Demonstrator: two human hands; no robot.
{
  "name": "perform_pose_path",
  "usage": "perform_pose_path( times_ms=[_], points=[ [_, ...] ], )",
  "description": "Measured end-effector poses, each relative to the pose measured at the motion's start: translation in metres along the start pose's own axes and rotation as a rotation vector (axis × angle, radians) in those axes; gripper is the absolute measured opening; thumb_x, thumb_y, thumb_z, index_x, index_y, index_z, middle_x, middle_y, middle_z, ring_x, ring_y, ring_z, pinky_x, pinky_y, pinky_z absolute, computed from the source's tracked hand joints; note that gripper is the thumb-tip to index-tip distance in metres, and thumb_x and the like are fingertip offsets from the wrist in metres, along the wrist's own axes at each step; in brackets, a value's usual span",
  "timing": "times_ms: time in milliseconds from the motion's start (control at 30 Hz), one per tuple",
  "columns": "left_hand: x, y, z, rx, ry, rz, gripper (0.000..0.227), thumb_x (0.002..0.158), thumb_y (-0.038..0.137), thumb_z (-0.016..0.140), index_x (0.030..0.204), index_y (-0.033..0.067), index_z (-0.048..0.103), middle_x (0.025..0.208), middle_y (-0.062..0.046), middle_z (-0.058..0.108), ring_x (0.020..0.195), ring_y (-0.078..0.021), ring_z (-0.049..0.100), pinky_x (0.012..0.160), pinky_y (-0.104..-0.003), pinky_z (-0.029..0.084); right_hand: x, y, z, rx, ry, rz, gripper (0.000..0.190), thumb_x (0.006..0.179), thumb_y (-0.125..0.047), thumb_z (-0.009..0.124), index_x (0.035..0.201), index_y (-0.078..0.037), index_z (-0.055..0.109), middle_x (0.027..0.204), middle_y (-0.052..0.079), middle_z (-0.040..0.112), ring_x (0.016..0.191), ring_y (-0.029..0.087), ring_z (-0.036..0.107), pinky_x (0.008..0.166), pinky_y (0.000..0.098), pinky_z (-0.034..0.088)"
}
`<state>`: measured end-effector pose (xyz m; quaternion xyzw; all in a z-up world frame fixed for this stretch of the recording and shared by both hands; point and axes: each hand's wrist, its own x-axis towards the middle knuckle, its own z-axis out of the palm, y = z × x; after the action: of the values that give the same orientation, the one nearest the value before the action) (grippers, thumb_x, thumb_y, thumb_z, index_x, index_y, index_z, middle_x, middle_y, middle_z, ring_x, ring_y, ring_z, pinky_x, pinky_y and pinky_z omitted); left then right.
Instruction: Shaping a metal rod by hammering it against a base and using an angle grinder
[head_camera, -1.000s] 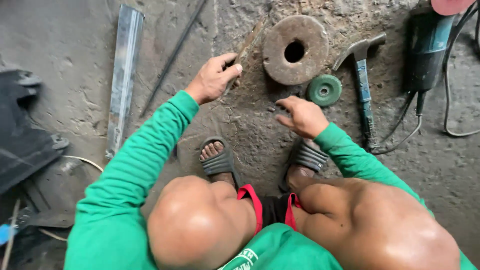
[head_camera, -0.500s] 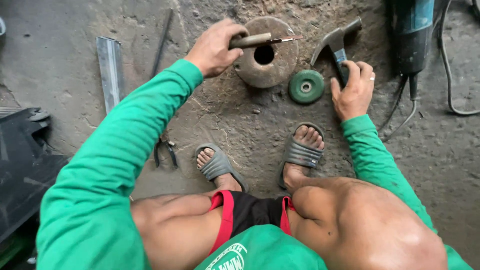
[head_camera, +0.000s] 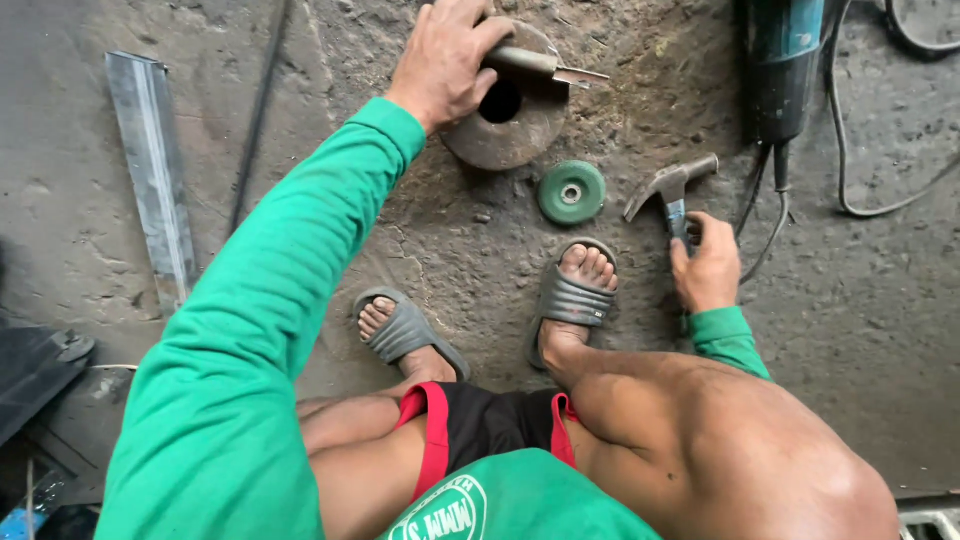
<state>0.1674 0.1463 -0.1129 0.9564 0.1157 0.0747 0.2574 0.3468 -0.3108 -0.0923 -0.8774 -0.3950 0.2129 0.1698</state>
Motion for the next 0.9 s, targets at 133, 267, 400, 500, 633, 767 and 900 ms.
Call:
perform_pose_path(
  times_ms=[133, 267, 400, 500, 633, 767, 900],
  points=[
    [-0.012, -0.003, 0.001, -0.064, 0.022, 0.031, 0.04, 0.085, 0.024, 0.083, 0.115, 0.0066, 0.063, 0.113, -0.018, 0.059, 0.099, -0.0396, 0.054, 0.08, -0.051, 0.046, 0.043, -0.038, -0.053, 0.277, 0.04, 0.089, 0.026, 0.1, -0.006, 0.07, 0.125, 0.001, 0.067, 0.121, 0.017, 0.07, 0.112, 0.028, 0.065, 0.102, 0.0385, 0.049],
    [-0.02, 0.026, 0.013, -0.055, 0.021, -0.079, 0.026, 0.099, 0.03, 0.069, 0.11, 0.0065, 0.067, 0.105, -0.017, 0.056, 0.085, -0.0372, 0.052, 0.067, -0.052, 0.043, 0.131, -0.053, -0.084, 0.25, 0.281, -0.167, 0.023, 0.099, 0.007, 0.067, 0.121, 0.008, 0.064, 0.116, 0.023, 0.062, 0.107, 0.036, 0.061, 0.098, 0.0431, 0.049],
    [-0.026, 0.047, 0.028, 0.025, 0.112, -0.239, 0.029, 0.101, 0.032, 0.061, 0.119, 0.0101, 0.059, 0.104, -0.013, 0.056, 0.088, -0.0356, 0.052, 0.074, -0.05, 0.042, 0.217, -0.001, -0.056, 0.001, 0.223, -0.195, 0.065, 0.091, -0.011, 0.084, 0.138, 0.013, 0.046, 0.13, 0.034, 0.048, 0.12, 0.051, 0.05, 0.107, 0.0548, 0.04],
    [-0.026, 0.059, 0.025, 0.06, 0.15, -0.304, 0.032, 0.1, 0.032, 0.06, 0.123, 0.0105, 0.057, 0.111, -0.012, 0.056, 0.094, -0.0345, 0.051, 0.08, -0.049, 0.042, 0.245, 0.028, -0.033, -0.118, 0.136, 0.001, 0.081, 0.087, -0.032, 0.093, 0.14, 0.007, 0.045, 0.129, 0.03, 0.053, 0.116, 0.05, 0.056, 0.098, 0.0537, 0.045],
    [-0.027, 0.059, 0.028, 0.072, 0.175, -0.332, 0.042, 0.097, 0.04, 0.065, 0.126, 0.0105, 0.057, 0.12, -0.012, 0.054, 0.102, -0.0347, 0.051, 0.088, -0.049, 0.044, 0.251, 0.034, -0.039, 0.006, 0.085, 0.137, 0.068, 0.078, -0.043, 0.093, 0.121, 0.0, 0.063, 0.11, 0.016, 0.071, 0.096, 0.028, 0.067, 0.082, 0.0387, 0.053],
    [-0.031, 0.058, 0.03, 0.043, 0.173, -0.335, 0.051, 0.096, 0.042, 0.068, 0.132, 0.008, 0.055, 0.124, -0.012, 0.055, 0.106, -0.0345, 0.052, 0.093, -0.048, 0.044, 0.206, 0.006, -0.09, 0.209, -0.008, 0.079, 0.058, 0.085, -0.033, 0.097, 0.122, 0.0, 0.066, 0.11, 0.011, 0.069, 0.092, 0.02, 0.06, 0.074, 0.0353, 0.053],
    [-0.03, 0.064, 0.027, 0.024, 0.234, -0.375, 0.054, 0.098, 0.044, 0.066, 0.137, 0.0093, 0.053, 0.132, -0.013, 0.053, 0.115, -0.0353, 0.052, 0.098, -0.049, 0.044, 0.158, -0.021, -0.152, 0.612, -0.141, 0.017, 0.06, 0.087, -0.021, 0.083, 0.133, 0.005, 0.054, 0.122, 0.02, 0.065, 0.106, 0.028, 0.064, 0.092, 0.0384, 0.056]
  ],
)
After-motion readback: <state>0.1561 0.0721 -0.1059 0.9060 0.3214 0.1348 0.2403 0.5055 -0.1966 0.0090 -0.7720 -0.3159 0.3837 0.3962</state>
